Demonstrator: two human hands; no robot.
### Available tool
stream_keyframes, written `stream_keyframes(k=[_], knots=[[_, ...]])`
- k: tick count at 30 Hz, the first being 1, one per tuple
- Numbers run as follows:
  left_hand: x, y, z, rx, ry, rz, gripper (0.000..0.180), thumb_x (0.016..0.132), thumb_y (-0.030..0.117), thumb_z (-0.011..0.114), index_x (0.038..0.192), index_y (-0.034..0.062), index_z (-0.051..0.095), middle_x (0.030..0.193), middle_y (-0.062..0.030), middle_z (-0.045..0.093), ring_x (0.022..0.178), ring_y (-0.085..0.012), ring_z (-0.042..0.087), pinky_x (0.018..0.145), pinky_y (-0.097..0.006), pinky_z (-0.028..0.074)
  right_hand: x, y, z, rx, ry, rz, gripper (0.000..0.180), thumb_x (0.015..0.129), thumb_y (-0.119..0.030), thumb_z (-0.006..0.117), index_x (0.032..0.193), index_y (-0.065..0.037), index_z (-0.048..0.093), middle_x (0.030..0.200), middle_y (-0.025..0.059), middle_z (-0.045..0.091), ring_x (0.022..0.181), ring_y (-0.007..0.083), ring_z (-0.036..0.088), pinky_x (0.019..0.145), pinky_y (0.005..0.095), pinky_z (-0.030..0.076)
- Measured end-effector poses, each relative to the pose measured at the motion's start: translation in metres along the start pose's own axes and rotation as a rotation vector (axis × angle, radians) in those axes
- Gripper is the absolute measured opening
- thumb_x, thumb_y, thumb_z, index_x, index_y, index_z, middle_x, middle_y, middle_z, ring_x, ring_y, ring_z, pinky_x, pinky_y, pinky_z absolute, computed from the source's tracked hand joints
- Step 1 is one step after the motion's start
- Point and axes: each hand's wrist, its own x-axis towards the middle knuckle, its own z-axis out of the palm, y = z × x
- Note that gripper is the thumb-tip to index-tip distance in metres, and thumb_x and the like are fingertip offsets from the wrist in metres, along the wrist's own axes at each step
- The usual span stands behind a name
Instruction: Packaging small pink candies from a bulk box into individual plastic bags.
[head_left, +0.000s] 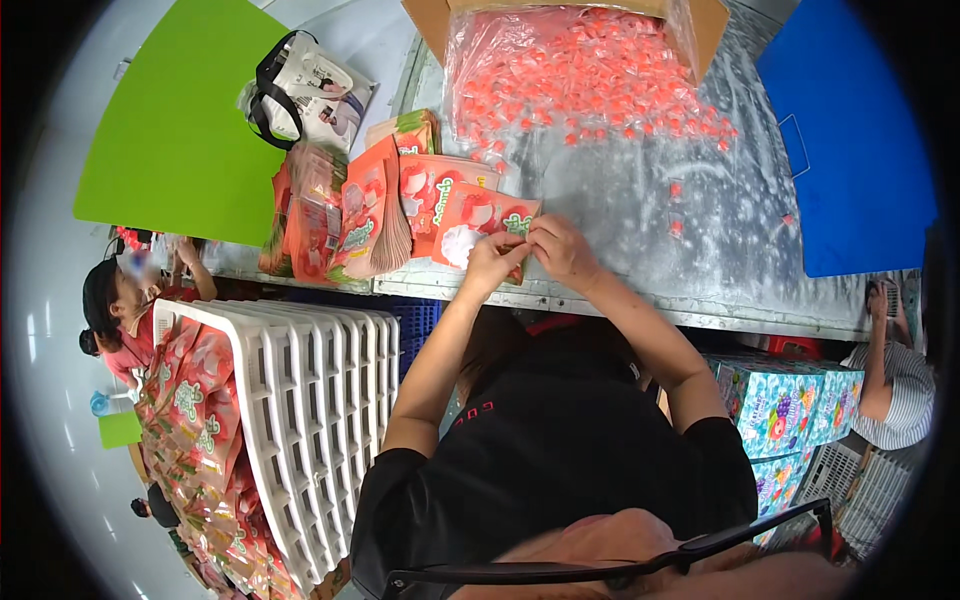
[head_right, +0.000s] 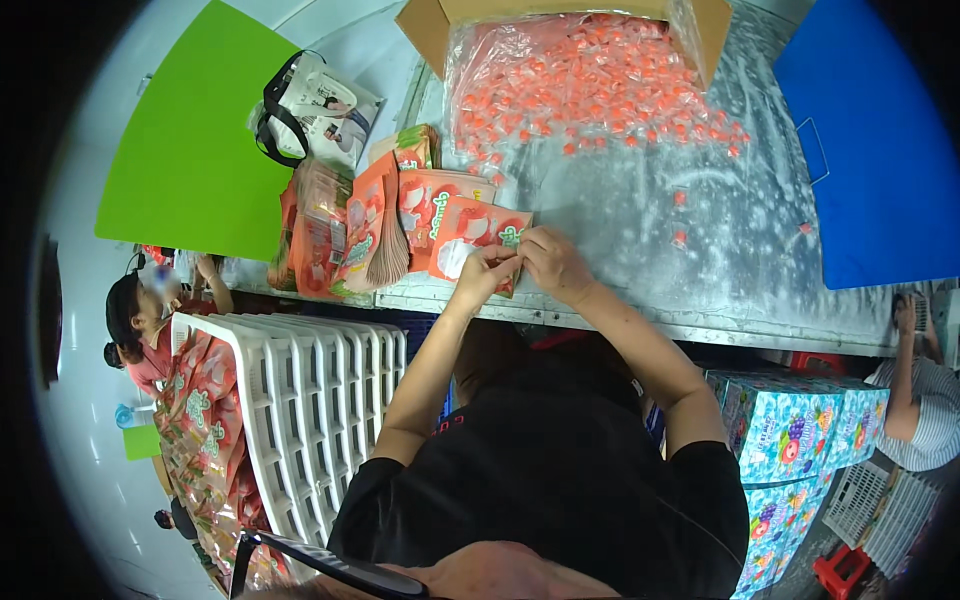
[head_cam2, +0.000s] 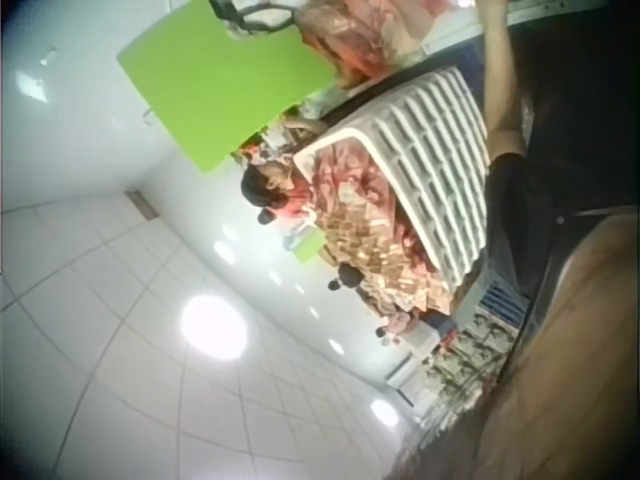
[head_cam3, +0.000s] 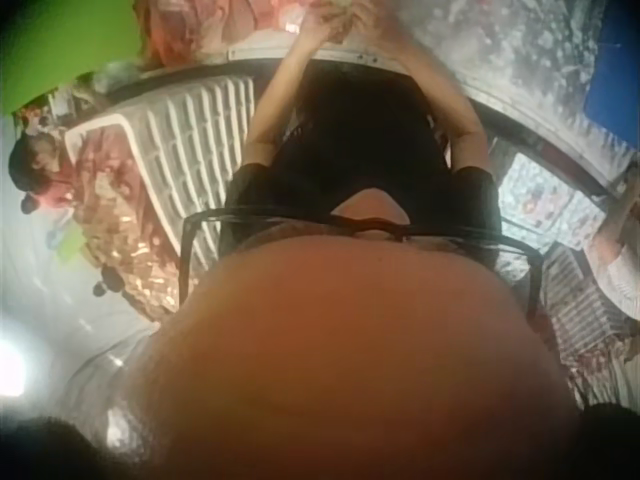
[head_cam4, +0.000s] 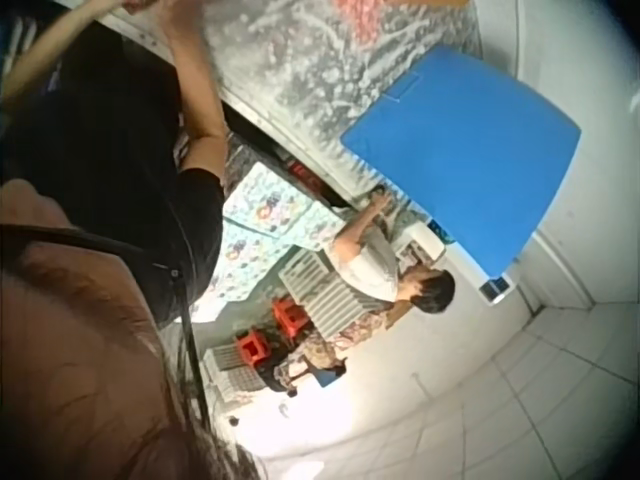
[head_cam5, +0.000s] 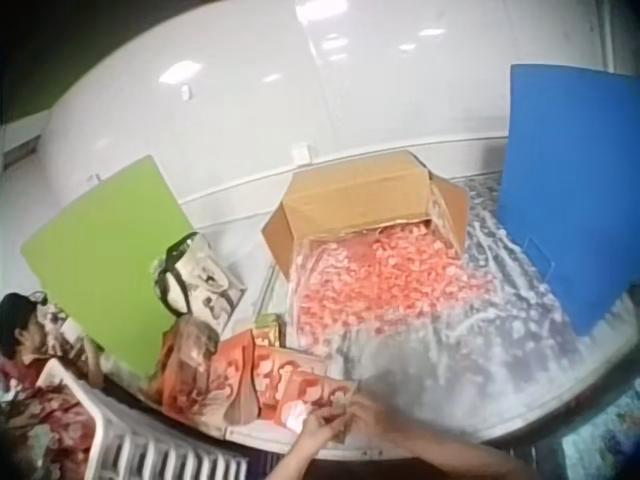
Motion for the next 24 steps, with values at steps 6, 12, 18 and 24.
stream_keyframes(k=[6,12,18,24], knots=[[-0.006,0.018,0.002,0.173,0.026,0.084,0.017,0.096,0.014,0.069,0.099,-0.0024,0.073,0.074,-0.0014,0.067,0.060,-0.0066,0.059,0.053,-0.023,0.046,0.004,-0.007,-0.010,-0.050,0.056,0.000,0.013,0.076,-0.002,0.071,0.086,-0.005,0.062,0.096,0.0085,0.063,0.090,0.0306,0.063,0.083,0.0433,0.051],[-0.006,0.031,0.004,0.357,0.321,0.249,0.018,0.093,0.011,0.065,0.085,-0.0022,0.073,0.068,-0.0080,0.069,0.055,-0.0100,0.061,0.050,-0.030,0.047,-0.013,-0.013,-0.027,-0.427,-0.179,-0.046,0.013,0.078,-0.015,0.071,0.088,-0.009,0.066,0.099,0.0055,0.063,0.103,0.0276,0.059,0.093,0.0408,0.044],[-0.013,0.038,0.029,0.710,0.374,0.587,0.009,0.084,0.005,0.070,0.083,-0.0035,0.072,0.076,-0.0181,0.066,0.066,-0.0337,0.066,0.060,-0.041,0.051,-0.001,-0.058,-0.021,-0.512,-0.163,-0.076,0.018,0.086,-0.016,0.059,0.093,-0.002,0.068,0.099,0.0086,0.064,0.103,0.0276,0.057,0.091,0.0442,0.045],[-0.024,0.059,0.025,0.716,0.432,0.671,0.010,0.084,0.009,0.069,0.079,-0.0001,0.071,0.078,-0.0147,0.067,0.068,-0.0341,0.066,0.060,-0.045,0.051,-0.002,-0.044,-0.029,-0.102,-0.363,0.034,0.028,0.086,-0.017,0.067,0.105,0.004,0.064,0.105,0.0159,0.067,0.111,0.0330,0.061,0.095,0.0454,0.050]])
